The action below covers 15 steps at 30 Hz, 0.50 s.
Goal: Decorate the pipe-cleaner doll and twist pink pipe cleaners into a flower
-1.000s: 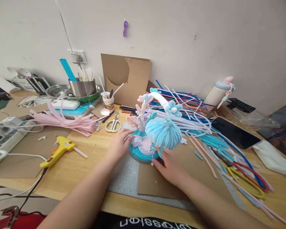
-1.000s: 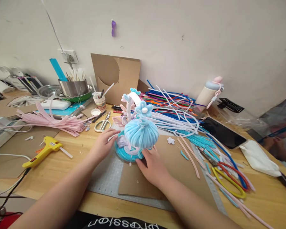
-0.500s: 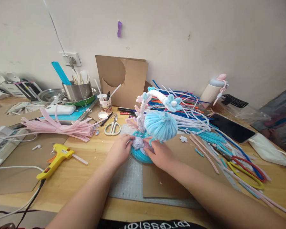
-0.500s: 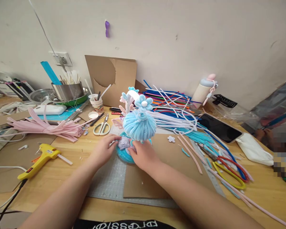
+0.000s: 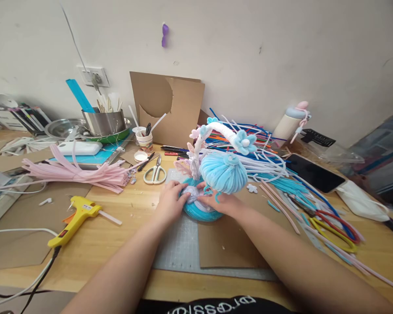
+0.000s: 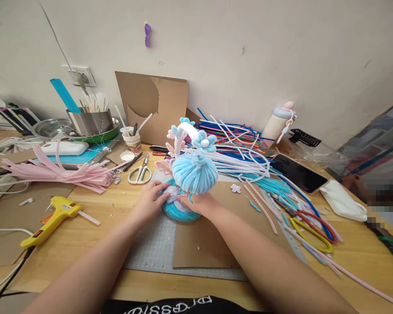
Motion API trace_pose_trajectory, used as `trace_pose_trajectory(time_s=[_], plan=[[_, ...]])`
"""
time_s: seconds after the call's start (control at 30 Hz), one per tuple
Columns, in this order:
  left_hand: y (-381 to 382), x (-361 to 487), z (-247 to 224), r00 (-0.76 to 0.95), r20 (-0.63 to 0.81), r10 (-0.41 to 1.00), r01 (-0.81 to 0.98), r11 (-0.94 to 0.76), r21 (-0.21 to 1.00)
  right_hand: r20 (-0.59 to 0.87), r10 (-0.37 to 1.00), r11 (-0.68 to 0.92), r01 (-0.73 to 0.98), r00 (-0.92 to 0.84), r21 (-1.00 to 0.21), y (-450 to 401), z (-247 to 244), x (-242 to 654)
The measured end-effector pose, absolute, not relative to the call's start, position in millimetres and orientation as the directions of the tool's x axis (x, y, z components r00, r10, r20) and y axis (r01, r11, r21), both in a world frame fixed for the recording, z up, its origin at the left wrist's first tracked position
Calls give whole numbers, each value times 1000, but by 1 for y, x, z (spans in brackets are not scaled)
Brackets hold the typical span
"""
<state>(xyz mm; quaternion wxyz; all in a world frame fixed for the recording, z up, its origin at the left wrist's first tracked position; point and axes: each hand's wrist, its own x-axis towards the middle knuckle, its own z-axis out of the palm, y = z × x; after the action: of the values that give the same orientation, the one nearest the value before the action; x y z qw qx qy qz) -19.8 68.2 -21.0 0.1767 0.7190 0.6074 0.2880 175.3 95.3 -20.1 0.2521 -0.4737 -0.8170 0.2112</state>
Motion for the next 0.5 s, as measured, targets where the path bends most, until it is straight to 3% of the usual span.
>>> trace_pose_trajectory(time_s=[0.13,0.33,0.5], plan=[[68,-20,-19,90,210,974,753,-204,625,134,883,427,649,-451,-630,94,-20,175],[67,-21,-16,91,243,966,734,-230,639,156,873,472,721,-462,-507,94,-8,170],[68,-21,-18,98,247,964,727,-238,644,205,854,511,696,-479,-505,95,-8,170]])
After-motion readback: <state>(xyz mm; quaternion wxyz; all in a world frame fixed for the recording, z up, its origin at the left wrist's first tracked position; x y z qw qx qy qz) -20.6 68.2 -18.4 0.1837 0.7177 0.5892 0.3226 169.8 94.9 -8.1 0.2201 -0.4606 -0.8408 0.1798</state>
